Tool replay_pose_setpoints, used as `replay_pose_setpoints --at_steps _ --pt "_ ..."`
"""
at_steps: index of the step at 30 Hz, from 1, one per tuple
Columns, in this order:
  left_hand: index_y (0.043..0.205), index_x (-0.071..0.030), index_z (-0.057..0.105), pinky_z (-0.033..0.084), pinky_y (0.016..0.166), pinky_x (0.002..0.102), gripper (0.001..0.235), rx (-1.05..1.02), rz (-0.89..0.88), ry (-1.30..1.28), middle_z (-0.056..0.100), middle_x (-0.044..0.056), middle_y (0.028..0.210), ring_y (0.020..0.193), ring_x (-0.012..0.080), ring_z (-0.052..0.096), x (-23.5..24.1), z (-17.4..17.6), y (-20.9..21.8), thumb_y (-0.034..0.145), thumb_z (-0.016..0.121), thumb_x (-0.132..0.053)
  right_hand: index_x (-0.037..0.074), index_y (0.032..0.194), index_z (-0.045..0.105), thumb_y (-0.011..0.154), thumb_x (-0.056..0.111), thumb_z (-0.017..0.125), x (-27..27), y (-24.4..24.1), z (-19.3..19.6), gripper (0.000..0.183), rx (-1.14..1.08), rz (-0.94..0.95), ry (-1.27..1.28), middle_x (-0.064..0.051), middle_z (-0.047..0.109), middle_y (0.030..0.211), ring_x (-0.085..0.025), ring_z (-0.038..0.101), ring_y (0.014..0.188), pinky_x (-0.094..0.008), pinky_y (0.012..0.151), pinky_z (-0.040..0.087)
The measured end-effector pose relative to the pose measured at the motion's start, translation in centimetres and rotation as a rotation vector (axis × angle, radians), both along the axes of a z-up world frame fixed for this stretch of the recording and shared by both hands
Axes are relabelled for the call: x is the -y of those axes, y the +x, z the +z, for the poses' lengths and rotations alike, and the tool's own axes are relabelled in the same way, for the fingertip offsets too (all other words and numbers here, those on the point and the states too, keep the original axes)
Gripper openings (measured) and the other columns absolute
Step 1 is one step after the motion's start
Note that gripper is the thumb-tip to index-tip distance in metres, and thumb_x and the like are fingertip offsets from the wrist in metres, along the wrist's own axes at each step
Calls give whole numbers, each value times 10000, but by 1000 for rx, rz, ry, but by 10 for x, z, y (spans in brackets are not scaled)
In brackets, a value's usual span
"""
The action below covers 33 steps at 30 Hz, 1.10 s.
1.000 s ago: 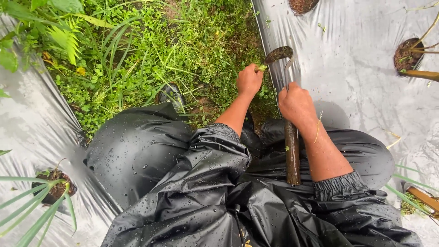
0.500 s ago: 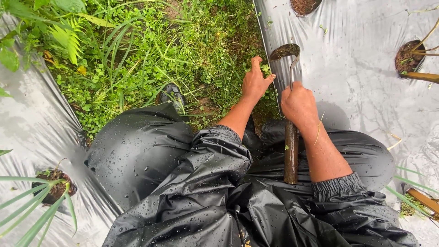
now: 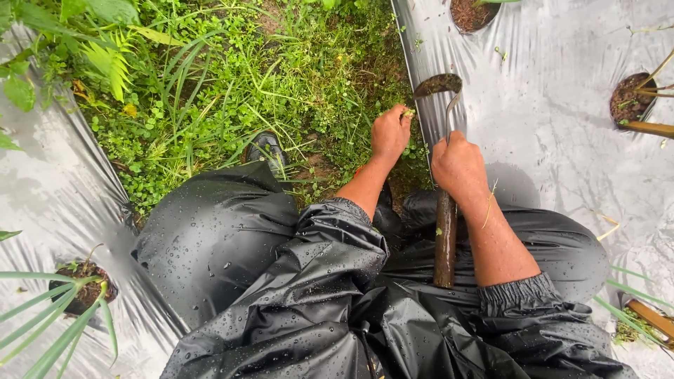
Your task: Using a hand sickle to remove weeds from a narrow path between plastic-covered plant beds in a field.
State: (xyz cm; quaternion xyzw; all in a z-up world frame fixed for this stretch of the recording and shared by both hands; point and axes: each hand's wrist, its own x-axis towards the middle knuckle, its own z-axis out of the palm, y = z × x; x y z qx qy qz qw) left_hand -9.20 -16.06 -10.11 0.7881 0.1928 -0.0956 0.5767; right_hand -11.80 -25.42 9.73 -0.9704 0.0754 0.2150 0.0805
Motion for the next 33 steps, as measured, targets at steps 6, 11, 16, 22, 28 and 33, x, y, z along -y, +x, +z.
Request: replay_pose_setpoints --at_steps 6,11,16,22,28,33 --pt "1130 -137 716 665 783 548 149 73 4 13 769 189 972 923 410 775 1 -10 -1 1013 624 -144 -25 935 645 999 296 469 25 -8 -52 372 -61 128 -73 -370 691 841 -559 713 883 -616 750 590" --pt "1123 -127 693 657 765 493 139 41 53 -59 752 163 969 876 363 757 -16 2 4 1031 589 -136 -34 978 648 1029 287 456 16 2 -23 377 4 61 -3 -385 675 845 -572 704 876 -629 716 587" --pt "1035 -112 632 609 668 343 19 -91 141 -50 641 100 948 788 224 683 -42 -16 4 1017 626 -115 -53 957 644 1031 274 463 16 -3 -21 381 35 80 -31 -389 679 836 -578 705 859 -619 710 584" --pt "1123 -149 508 598 801 530 192 -106 98 -78 674 176 1068 1007 383 732 -46 -6 -14 983 607 -64 -25 976 651 1035 295 447 2 -2 -15 384 2 68 -29 -378 685 838 -550 716 861 -596 713 593" --pt "1566 -111 453 536 1125 599 644 -140 -128 -119 516 296 1486 1376 463 577 -52 50 -6 949 619 -30 -10 993 632 1023 324 437 0 -1 -30 388 -37 80 -36 -373 687 880 -570 705 897 -617 742 590" --pt "1453 -82 576 656 946 548 434 -109 -269 60 679 224 1258 1184 397 718 -28 -18 -3 1066 628 -272 5 983 606 1018 352 429 -1 0 -40 391 -61 83 -74 -378 685 874 -571 705 896 -626 780 589"
